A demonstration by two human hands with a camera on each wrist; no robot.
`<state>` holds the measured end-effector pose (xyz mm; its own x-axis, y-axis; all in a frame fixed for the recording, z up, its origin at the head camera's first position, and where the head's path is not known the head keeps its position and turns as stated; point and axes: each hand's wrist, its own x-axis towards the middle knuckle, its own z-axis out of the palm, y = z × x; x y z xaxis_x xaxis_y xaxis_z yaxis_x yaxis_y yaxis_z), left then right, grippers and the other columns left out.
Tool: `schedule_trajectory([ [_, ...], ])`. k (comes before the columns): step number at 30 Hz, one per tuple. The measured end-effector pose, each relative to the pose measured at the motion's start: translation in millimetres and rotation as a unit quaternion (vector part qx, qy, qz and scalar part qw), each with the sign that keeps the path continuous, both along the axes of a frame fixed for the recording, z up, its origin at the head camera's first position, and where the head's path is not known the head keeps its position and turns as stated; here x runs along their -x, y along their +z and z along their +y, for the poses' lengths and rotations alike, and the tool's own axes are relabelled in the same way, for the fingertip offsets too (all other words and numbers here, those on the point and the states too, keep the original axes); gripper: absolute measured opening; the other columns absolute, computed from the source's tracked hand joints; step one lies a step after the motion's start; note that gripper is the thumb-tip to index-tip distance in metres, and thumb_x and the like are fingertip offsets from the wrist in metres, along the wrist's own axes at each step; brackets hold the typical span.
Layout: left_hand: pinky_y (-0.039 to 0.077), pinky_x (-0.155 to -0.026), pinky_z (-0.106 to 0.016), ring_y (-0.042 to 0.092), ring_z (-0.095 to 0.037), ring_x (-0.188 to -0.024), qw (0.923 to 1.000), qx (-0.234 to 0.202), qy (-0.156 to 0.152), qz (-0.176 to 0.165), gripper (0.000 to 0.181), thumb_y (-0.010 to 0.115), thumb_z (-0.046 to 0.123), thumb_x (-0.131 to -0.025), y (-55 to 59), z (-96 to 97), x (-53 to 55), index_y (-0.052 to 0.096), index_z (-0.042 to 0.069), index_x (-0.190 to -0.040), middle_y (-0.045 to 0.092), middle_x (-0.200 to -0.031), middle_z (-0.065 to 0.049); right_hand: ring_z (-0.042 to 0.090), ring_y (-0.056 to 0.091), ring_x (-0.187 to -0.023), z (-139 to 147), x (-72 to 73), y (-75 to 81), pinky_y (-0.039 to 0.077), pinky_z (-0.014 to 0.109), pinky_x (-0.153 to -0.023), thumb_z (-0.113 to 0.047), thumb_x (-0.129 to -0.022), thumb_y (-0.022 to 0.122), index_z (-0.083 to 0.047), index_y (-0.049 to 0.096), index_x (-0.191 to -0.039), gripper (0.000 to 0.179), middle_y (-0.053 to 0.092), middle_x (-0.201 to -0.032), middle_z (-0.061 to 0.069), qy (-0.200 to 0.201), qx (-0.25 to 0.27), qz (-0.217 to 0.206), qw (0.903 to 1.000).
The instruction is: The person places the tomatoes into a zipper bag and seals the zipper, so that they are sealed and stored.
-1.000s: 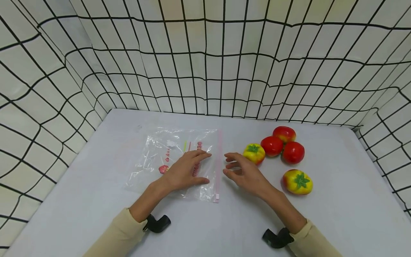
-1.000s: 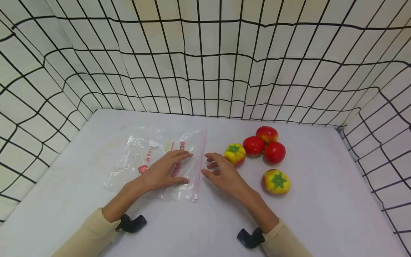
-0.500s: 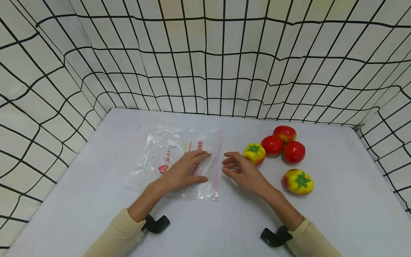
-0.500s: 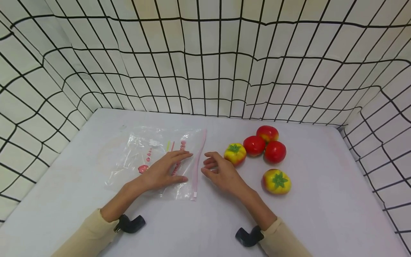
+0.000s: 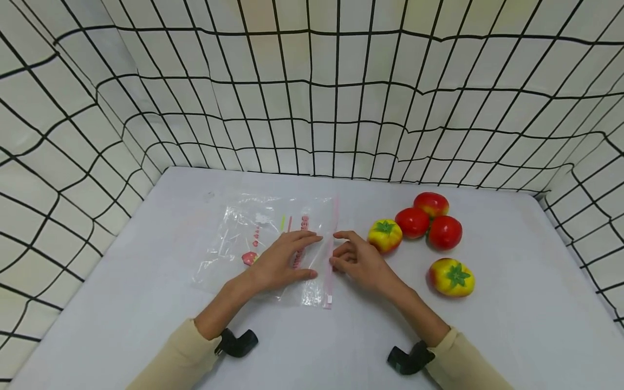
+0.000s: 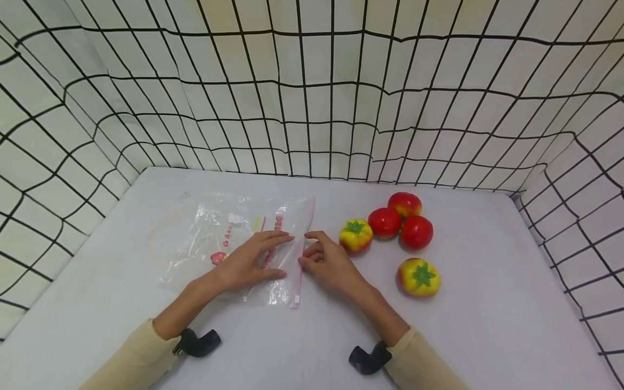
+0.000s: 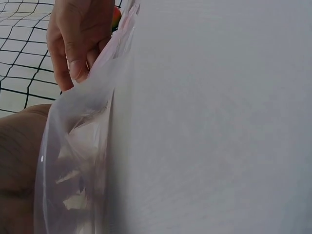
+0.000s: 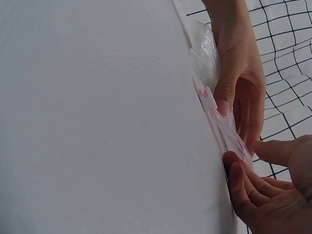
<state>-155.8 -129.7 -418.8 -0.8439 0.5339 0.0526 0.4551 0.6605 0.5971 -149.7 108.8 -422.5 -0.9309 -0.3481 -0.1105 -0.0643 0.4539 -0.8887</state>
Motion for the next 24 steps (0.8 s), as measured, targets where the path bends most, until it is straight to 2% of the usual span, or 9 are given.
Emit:
schedule_trajectory([
  [11, 0.040, -0.123, -0.054, 0.044, -0.033, -0.150, 1.0000, 0.010, 0.002, 0.001, 0.077, 0.087, 0.029, -0.085, 1.8, 1.9, 1.3, 0.052, 0.016, -0.153, 0.051, -0.158, -0.008, 0.016, 0.071, -0.084, -2.5, 3.1, -2.9, 0.060, 0.015, -0.078, 0.000, -0.093, 0.074, -0.001, 0.047, -0.144, 0.058, 0.072, -0.104, 0.017, -0.004, 0.068, -0.021, 0.9975],
  [18, 0.040, -0.123, -0.055, 0.041, -0.032, -0.152, 1.0000, 0.003, 0.000, 0.000, 0.077, 0.087, 0.029, -0.085, 2.3, 0.6, 2.6, 0.052, 0.015, -0.153, 0.048, -0.161, -0.007, 0.016, 0.068, -0.079, -3.2, 3.3, -2.4, 0.060, 0.015, -0.076, 0.003, -0.091, 0.075, -0.004, 0.047, -0.143, 0.059, 0.071, -0.098, 0.013, -0.014, 0.079, -0.025, 0.9965],
  [24, 0.040, -0.123, -0.054, 0.040, -0.032, -0.153, 0.9999, -0.010, -0.003, -0.010, 0.076, 0.086, 0.028, -0.086, 1.2, -3.0, 3.7, 0.052, 0.016, -0.153, 0.048, -0.162, -0.007, 0.017, 0.071, -0.081, -2.3, 3.0, -4.7, 0.062, 0.018, -0.080, 0.003, -0.093, 0.072, -0.002, 0.045, -0.144, 0.058, 0.070, -0.098, 0.017, -0.003, 0.088, -0.022, 0.9959],
])
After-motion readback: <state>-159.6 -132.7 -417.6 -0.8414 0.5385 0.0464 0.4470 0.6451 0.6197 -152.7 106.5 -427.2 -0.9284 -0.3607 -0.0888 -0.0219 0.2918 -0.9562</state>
